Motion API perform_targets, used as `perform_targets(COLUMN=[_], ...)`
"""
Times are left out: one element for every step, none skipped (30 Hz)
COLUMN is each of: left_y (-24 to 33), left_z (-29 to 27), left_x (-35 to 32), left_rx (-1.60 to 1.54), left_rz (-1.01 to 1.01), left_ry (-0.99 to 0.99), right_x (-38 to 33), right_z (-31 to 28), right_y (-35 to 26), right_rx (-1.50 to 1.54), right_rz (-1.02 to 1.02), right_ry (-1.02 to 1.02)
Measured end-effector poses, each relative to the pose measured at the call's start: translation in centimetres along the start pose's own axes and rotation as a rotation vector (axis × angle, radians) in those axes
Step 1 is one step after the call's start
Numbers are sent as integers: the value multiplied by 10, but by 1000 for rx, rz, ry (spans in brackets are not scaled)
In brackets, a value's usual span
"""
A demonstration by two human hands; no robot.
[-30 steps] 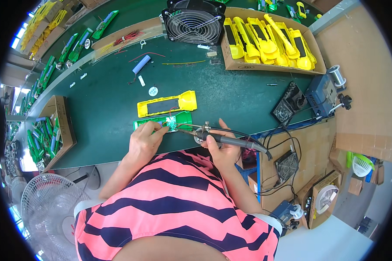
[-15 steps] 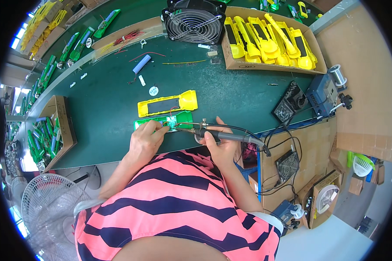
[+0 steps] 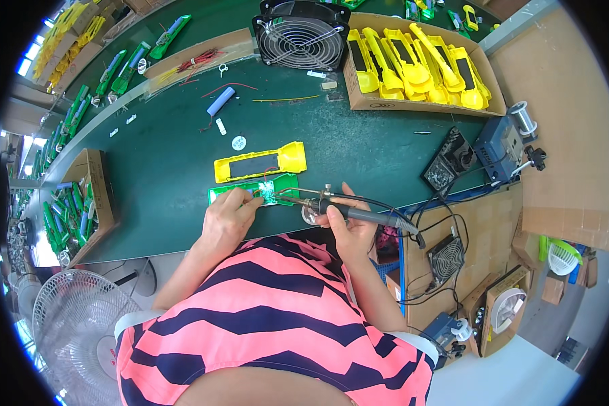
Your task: Soldering electrical wires and components into flashlight housings on an assembly line.
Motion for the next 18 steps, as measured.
perform_targets(left_y=[1,2,1,1,3,5,-3,-15,-26,-44,-65,-85,-92,-96,-99,-92,-82,-69], left_z=[-1,-3,-3,-2,-12,-25,-28,-31,-34,-38,-38,-31,-24,-27,-31,-39,-50,-61], left_x=[0,0,-1,-1,3,8,8,10,17,24,19,13,19,20,19,18,18,15], left_rx=[6,7,3,-1,-2,-3,27,87,125,140,166,183,155,105,55,40,10,-23], left_rz=[-2,-1,-19,-35,-30,-25,-109,-181,-253,-305,-348,-390,-385,-419,-453,-403,-366,-327], left_ry=[-4,-1,-20,-37,55,147,126,133,103,108,27,-48,-22,-61,-98,-30,89,208], right_x=[0,-1,-1,-2,-4,-4,-6,-9,-13,-9,-10,-10,-12,-12,-12,-11,-11,-8], right_z=[2,2,2,1,-1,-3,-3,-4,-6,-6,2,6,1,0,0,-4,-10,-16], right_y=[-3,-4,-5,-4,-2,-2,-4,-6,-10,-15,-26,-32,-33,-39,-46,-51,-57,-63], right_rx=[0,40,80,80,78,77,74,78,82,84,1,-87,-89,-111,-133,-143,-224,-306], right_rz=[-3,21,46,42,26,8,0,10,18,79,-18,-123,-145,-163,-181,-185,-243,-300], right_ry=[-1,34,68,66,89,110,107,154,200,245,179,115,157,140,124,142,132,124])
Point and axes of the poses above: each hand's wrist, its own x-axis towards the middle knuckle, its own z-axis out of the palm, y = z × x, the point moved 7 cm from there along x, towards the middle knuckle, and after that the axes turned 3 degrees about x, right-handed, at the moved point
